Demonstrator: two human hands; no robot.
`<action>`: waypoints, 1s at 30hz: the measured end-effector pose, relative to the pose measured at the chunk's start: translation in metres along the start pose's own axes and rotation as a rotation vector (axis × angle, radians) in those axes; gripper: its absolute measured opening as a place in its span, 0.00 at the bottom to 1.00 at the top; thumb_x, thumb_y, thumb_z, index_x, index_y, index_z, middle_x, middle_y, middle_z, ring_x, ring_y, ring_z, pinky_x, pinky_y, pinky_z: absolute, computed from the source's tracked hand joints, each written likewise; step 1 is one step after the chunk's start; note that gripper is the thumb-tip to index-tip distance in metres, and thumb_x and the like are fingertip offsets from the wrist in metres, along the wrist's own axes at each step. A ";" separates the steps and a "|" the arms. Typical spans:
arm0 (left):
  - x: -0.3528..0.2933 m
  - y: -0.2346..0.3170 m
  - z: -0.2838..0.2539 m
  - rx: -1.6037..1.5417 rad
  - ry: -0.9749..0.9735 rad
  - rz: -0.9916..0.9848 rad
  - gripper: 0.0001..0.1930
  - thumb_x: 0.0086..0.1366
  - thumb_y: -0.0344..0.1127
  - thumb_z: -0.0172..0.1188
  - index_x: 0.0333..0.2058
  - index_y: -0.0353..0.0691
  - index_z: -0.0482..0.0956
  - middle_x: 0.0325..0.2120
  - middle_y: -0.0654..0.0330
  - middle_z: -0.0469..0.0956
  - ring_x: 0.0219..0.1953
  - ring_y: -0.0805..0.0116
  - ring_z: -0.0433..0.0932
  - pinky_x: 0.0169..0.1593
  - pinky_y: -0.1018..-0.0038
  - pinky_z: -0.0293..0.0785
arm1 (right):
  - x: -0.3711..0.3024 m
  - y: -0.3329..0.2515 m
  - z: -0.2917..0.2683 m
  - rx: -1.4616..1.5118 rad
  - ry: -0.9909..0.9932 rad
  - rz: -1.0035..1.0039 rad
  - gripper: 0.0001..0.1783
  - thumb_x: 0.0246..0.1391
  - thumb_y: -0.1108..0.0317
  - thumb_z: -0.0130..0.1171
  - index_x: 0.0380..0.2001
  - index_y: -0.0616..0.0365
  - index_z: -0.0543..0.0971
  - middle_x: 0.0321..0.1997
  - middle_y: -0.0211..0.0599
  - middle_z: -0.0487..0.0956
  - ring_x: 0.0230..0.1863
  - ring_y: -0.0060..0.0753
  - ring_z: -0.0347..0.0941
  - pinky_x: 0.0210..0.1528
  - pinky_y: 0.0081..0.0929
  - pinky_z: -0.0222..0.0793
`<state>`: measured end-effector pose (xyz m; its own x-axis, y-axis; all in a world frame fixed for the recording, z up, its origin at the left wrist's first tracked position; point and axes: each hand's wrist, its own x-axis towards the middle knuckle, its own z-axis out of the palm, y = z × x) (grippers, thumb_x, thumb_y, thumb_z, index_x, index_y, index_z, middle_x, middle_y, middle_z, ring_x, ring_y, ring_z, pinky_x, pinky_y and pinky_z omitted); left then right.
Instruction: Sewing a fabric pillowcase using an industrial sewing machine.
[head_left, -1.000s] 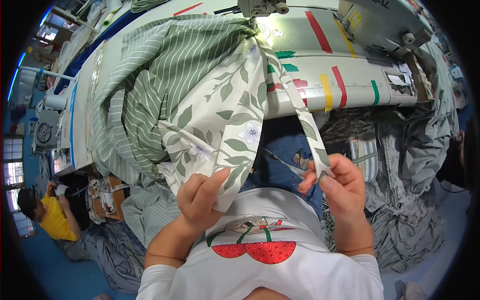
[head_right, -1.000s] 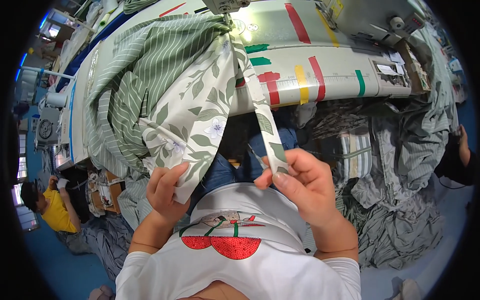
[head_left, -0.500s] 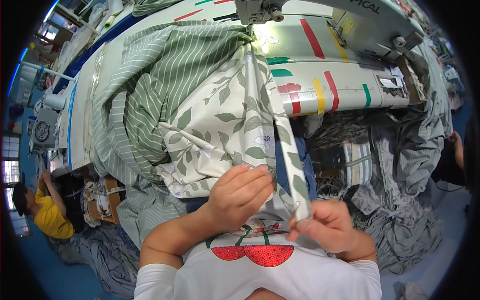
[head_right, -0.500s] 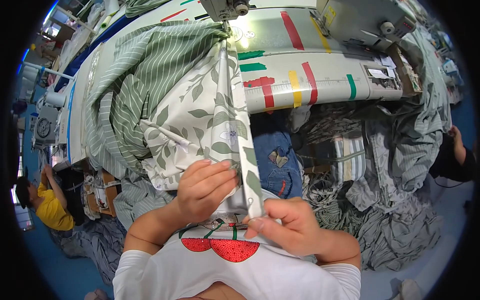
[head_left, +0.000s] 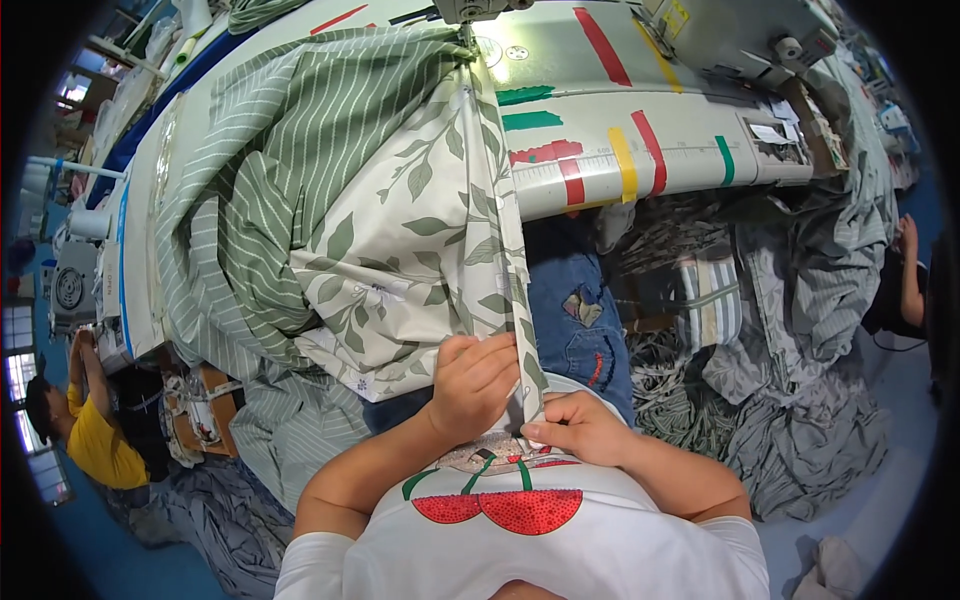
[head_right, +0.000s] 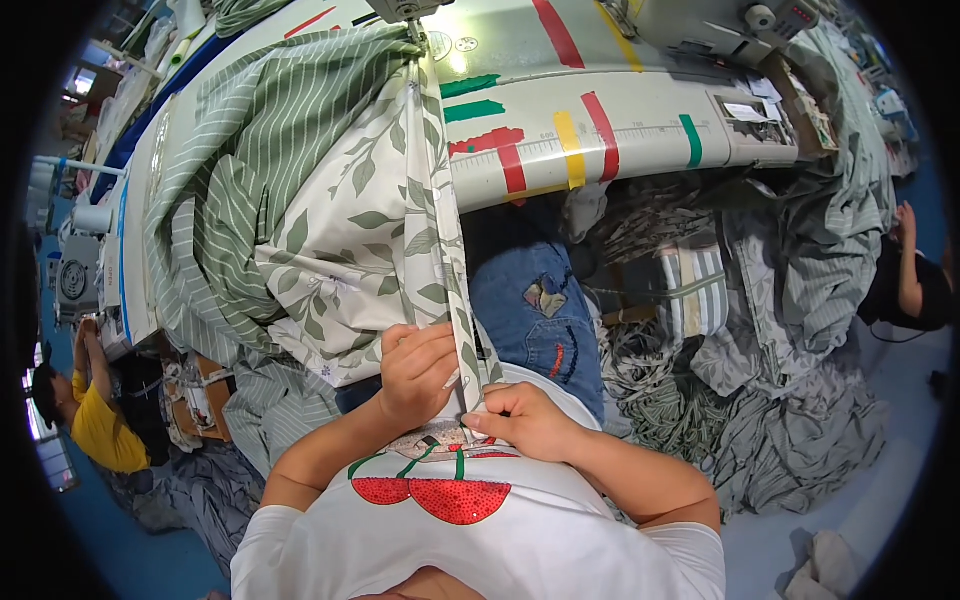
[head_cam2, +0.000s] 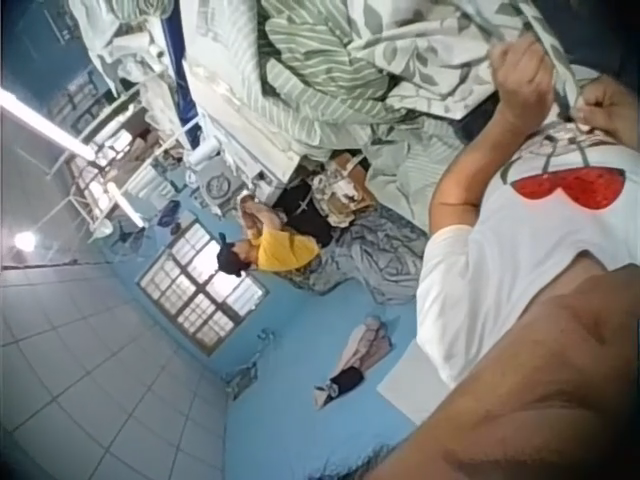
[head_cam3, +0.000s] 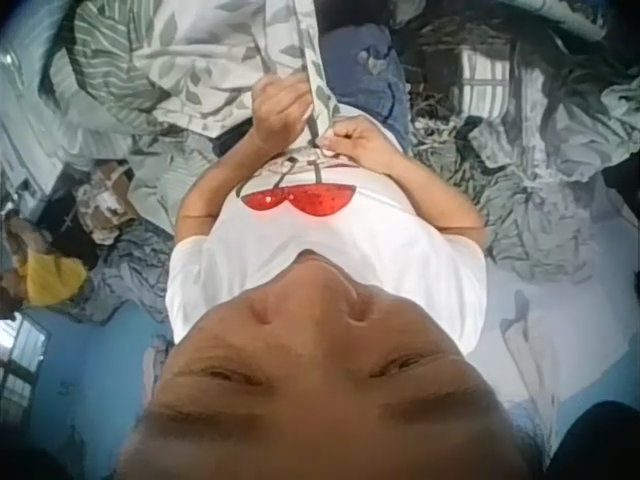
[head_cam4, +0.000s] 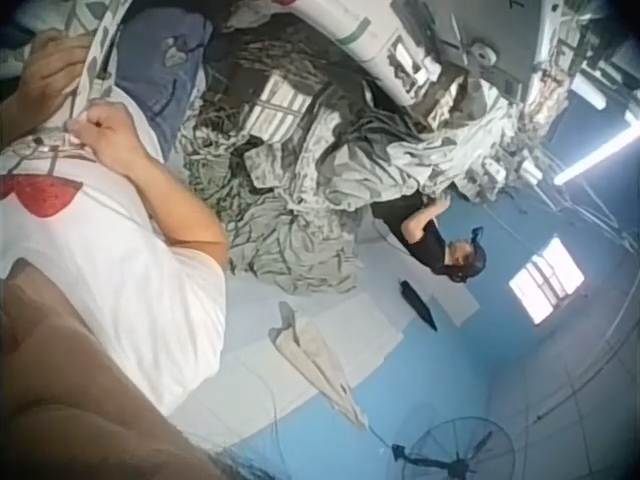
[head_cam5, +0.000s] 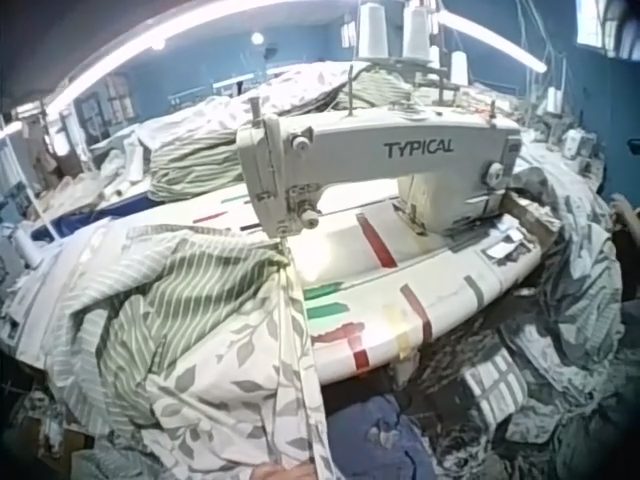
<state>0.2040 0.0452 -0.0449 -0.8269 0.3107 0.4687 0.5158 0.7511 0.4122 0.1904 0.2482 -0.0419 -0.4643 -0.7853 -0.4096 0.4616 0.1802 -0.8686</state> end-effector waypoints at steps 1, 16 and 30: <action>-0.001 0.000 0.001 0.000 -0.002 -0.006 0.11 0.45 0.28 0.63 0.31 0.40 0.81 0.37 0.62 0.81 0.44 0.67 0.79 0.50 0.64 0.63 | 0.001 0.001 -0.001 0.018 -0.009 0.050 0.13 0.59 0.68 0.59 0.24 0.66 0.77 0.27 0.27 0.72 0.30 0.17 0.64 0.34 0.20 0.61; 0.001 -0.006 0.000 -0.083 0.045 0.081 0.09 0.44 0.23 0.61 0.28 0.39 0.80 0.40 0.66 0.80 0.45 0.68 0.79 0.51 0.67 0.64 | 0.005 0.003 0.000 -0.090 0.009 -0.099 0.15 0.57 0.66 0.60 0.20 0.64 0.74 0.25 0.35 0.71 0.29 0.31 0.66 0.35 0.29 0.62; 0.001 -0.006 -0.004 -0.164 0.023 0.069 0.11 0.45 0.26 0.61 0.32 0.38 0.79 0.40 0.62 0.78 0.45 0.66 0.77 0.51 0.64 0.67 | 0.056 -0.048 -0.037 -1.382 0.522 -1.084 0.11 0.41 0.71 0.61 0.32 0.60 0.79 0.44 0.40 0.79 0.48 0.37 0.75 0.55 0.44 0.64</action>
<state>0.2008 0.0386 -0.0442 -0.7842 0.3430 0.5171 0.6019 0.6232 0.4993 0.1144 0.2177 -0.0334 -0.3843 -0.6806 0.6238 -0.9231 0.2922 -0.2500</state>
